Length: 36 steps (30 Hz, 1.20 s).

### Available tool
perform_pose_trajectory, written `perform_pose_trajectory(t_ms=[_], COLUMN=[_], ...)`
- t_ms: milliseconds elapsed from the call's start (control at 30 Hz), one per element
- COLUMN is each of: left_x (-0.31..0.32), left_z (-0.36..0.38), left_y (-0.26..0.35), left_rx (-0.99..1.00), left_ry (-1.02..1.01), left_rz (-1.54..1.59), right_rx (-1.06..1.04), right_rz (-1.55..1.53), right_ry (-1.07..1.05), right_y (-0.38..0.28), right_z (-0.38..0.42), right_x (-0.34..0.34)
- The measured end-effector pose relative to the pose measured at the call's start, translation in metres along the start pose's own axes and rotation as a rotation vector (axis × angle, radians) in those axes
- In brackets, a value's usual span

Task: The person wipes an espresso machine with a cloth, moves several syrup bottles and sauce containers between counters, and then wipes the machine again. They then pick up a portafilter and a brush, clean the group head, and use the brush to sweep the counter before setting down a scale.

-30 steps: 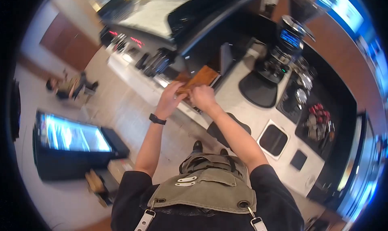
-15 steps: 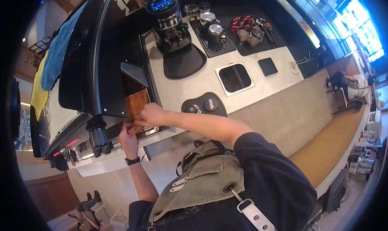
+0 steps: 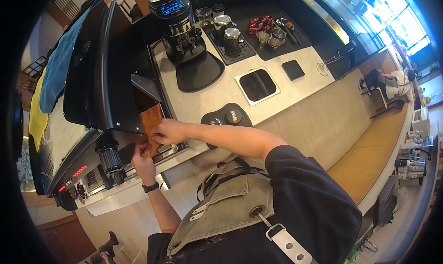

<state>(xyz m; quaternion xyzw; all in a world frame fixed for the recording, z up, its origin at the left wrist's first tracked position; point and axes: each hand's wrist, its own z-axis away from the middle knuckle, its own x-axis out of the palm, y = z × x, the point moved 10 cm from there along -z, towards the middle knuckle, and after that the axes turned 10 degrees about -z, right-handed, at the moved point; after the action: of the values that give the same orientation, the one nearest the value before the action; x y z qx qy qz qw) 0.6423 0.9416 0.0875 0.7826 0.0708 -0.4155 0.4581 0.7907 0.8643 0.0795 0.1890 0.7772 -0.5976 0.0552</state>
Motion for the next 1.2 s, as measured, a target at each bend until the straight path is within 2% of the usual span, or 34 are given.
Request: perform_pose_trajectory(t_ms=[300,367,567,667,767,867,967,1000,1067,1100,1167,1200], left_x=[0.003,0.001,0.001,0.007,0.011,0.009,0.008,0.008,0.003,0.001,0.005,0.007], left_z=[0.000,0.000,0.002,0.001,0.000,0.000,0.004,0.006,0.011,0.015,0.030,0.037], left_y=[-0.010,-0.008,-0.001,-0.011,-0.022,-0.019,-0.016,-0.015,0.002,0.008,0.005,0.005], left_rx=[0.030,-0.012,-0.029,-0.067,-0.058,-0.045,-0.122,-0.160,-0.093,-0.061,-0.006,0.019], left_ry=[0.053,0.010,-0.007,-0.027,-0.032,-0.026,-0.050,-0.059,-0.037,-0.022,-0.039,-0.045], left_rz=[0.030,-0.009,0.034,0.065,0.059,0.022,-0.003,-0.007,-0.134,-0.195,-0.122,-0.085], right_rx=[0.028,0.023,0.087,-0.086,0.058,0.133,0.135,0.157,0.191,0.120,-0.010,0.034], right_rz=[-0.019,-0.015,-0.036,-0.164,-0.173,-0.187,-0.236,-0.192,-0.098,-0.129,-0.193,-0.159], right_ry=[0.087,0.138,0.091,0.174,0.124,0.163,0.186,0.173,0.151,0.133,0.098,0.049], right_y=[-0.006,-0.011,0.001,0.006,0.010,0.010,0.009,0.006,-0.002,-0.017,-0.051,-0.064], right_z=[-0.003,-0.003,-0.004,-0.003,0.000,0.003,0.005,0.008,0.015,0.020,0.045,0.061], right_x=[-0.011,-0.015,-0.011,-0.014,-0.017,-0.022,-0.028,-0.031,-0.044,-0.052,-0.074,-0.087])
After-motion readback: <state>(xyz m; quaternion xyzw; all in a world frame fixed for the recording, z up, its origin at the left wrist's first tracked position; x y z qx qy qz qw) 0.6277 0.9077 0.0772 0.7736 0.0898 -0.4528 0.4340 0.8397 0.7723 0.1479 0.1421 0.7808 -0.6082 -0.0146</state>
